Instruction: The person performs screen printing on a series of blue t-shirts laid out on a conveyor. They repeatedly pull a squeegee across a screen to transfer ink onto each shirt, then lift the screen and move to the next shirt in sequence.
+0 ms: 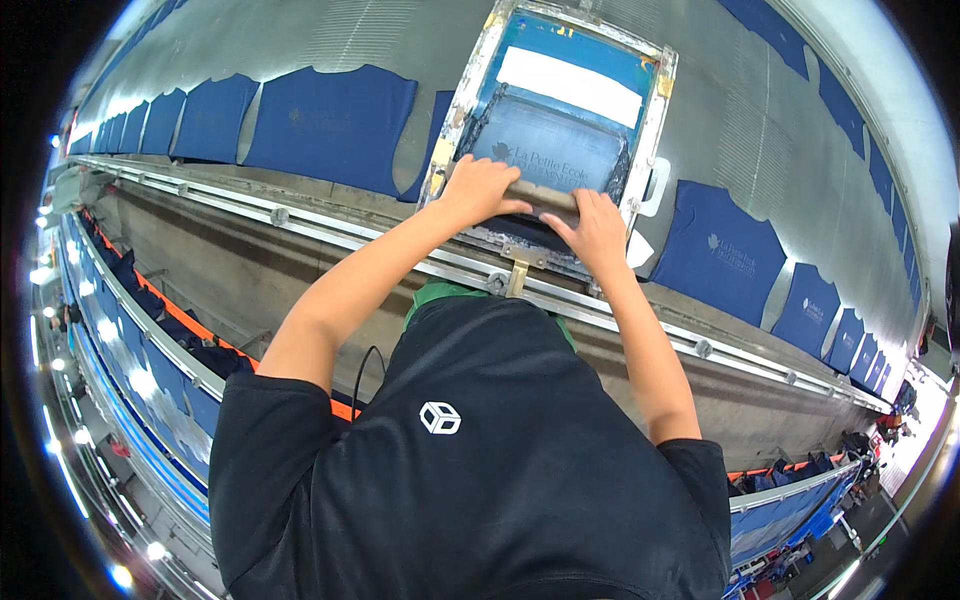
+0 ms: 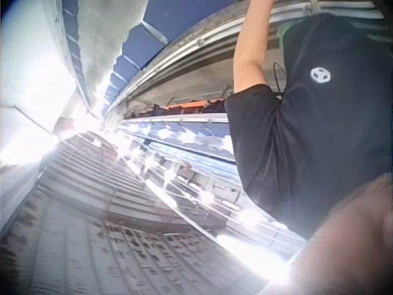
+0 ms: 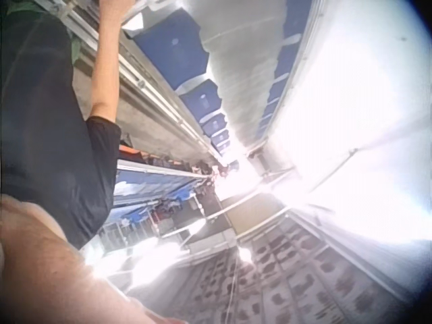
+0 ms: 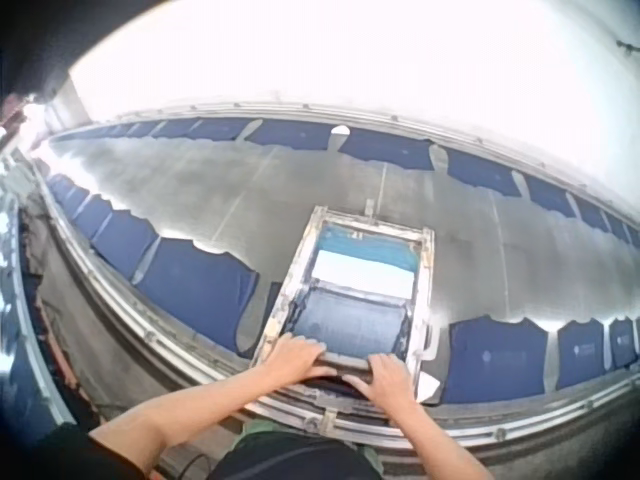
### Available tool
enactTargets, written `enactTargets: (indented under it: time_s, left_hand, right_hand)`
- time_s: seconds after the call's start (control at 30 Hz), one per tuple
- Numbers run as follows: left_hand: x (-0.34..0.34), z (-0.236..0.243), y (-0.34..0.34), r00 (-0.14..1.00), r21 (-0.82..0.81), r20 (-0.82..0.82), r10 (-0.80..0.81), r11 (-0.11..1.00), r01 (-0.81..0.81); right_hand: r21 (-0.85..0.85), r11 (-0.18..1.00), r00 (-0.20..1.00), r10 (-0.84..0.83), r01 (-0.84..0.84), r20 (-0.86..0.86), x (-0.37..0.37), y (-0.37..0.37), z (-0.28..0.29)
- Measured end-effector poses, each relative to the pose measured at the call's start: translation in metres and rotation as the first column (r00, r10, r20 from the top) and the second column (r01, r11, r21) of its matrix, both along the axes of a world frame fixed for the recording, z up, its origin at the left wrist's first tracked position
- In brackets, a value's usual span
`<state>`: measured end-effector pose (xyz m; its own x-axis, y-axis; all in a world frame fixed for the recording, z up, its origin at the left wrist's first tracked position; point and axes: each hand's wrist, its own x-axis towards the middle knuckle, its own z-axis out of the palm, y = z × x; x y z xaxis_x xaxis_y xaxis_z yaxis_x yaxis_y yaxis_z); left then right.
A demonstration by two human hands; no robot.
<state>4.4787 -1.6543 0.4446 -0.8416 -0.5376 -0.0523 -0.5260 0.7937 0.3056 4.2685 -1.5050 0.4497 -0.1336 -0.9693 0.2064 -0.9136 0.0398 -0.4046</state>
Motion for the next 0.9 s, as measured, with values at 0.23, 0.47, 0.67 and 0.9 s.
enactTargets:
  time_s: [0.23,0.47,0.67,0.9]
  left_hand:
    - [-0.026,-0.031,-0.047,0.978,0.312,0.192,-0.081,0.950,0.018]
    - [-0.066,-0.006,-0.112,0.994,0.388,0.091,-0.062,0.921,0.022]
    - [-0.104,0.016,-0.145,0.997,0.143,-0.035,-0.071,0.987,0.075]
    - [-0.071,0.008,-0.086,0.999,0.310,0.008,-0.033,0.950,0.028]
  right_hand:
    - [0.597,0.802,0.993,-0.097,0.039,0.065,-0.014,-0.050,-0.008]
    - [0.073,0.976,0.711,-0.200,0.206,0.674,-0.100,-0.064,-0.013]
    - [0.202,0.774,0.669,-0.624,0.600,0.402,-0.171,-0.036,-0.077]
    - [0.277,0.741,0.391,-0.588,0.612,0.708,-0.160,-0.034,-0.099]
